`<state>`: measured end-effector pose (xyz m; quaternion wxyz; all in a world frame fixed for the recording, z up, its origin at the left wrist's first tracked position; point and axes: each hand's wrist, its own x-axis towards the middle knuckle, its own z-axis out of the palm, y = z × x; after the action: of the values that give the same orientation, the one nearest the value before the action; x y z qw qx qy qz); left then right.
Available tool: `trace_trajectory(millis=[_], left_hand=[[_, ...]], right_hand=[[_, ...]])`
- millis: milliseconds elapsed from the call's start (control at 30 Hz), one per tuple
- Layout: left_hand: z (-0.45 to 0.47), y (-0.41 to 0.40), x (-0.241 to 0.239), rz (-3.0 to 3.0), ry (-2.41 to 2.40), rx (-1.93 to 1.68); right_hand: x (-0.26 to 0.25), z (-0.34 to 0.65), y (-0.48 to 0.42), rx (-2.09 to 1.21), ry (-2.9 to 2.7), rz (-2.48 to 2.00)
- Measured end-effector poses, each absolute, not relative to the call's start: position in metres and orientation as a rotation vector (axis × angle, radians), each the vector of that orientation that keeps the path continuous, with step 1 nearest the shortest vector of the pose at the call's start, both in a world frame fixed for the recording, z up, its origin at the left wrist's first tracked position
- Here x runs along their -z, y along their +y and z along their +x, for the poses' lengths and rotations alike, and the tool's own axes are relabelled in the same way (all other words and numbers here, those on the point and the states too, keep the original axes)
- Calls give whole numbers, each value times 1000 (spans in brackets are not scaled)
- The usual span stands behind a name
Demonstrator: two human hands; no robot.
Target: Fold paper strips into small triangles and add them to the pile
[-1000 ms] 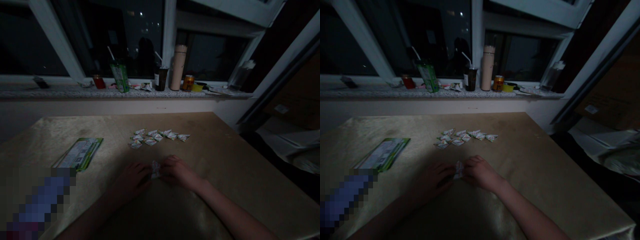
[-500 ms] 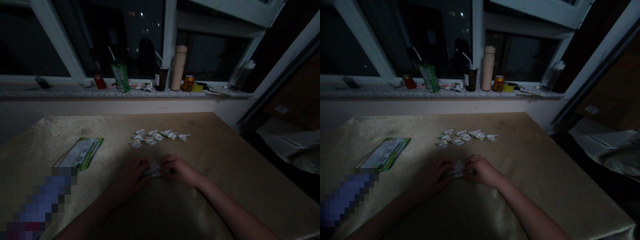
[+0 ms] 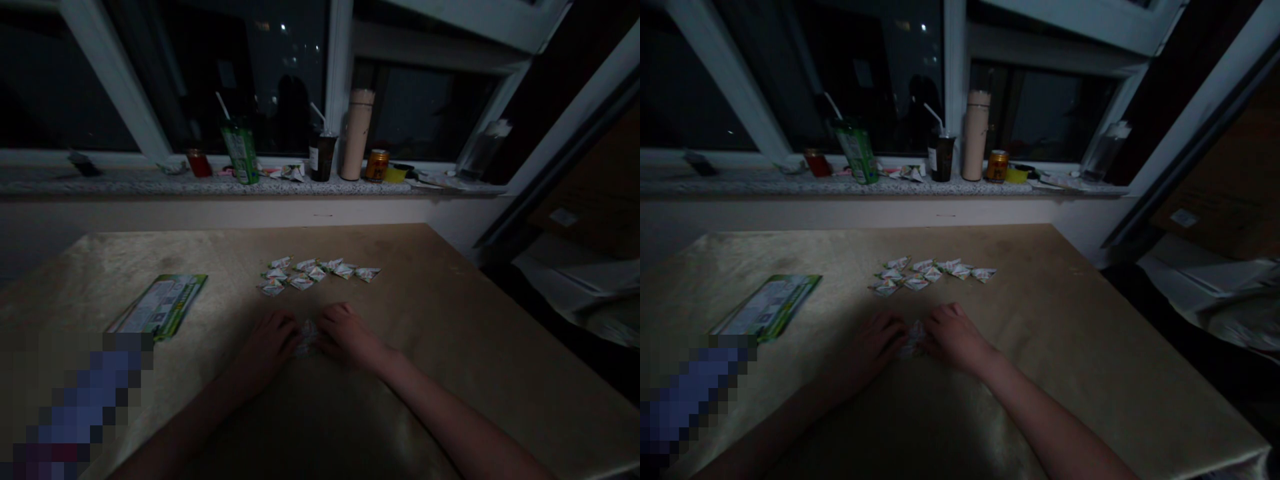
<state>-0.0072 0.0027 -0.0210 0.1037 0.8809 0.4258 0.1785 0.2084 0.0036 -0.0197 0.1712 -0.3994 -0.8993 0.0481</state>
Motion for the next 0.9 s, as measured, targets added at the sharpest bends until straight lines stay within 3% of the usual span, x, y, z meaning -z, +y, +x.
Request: trace_trajectory(millis=[200, 900], left_hand=[[-3, 3, 20, 2640, 1315, -433], [-3, 0, 17, 2594, 1287, -493]], right_hand=[[24, 203, 6, 29, -2647, -1148], [29, 196, 11, 136, -2745, -1097]])
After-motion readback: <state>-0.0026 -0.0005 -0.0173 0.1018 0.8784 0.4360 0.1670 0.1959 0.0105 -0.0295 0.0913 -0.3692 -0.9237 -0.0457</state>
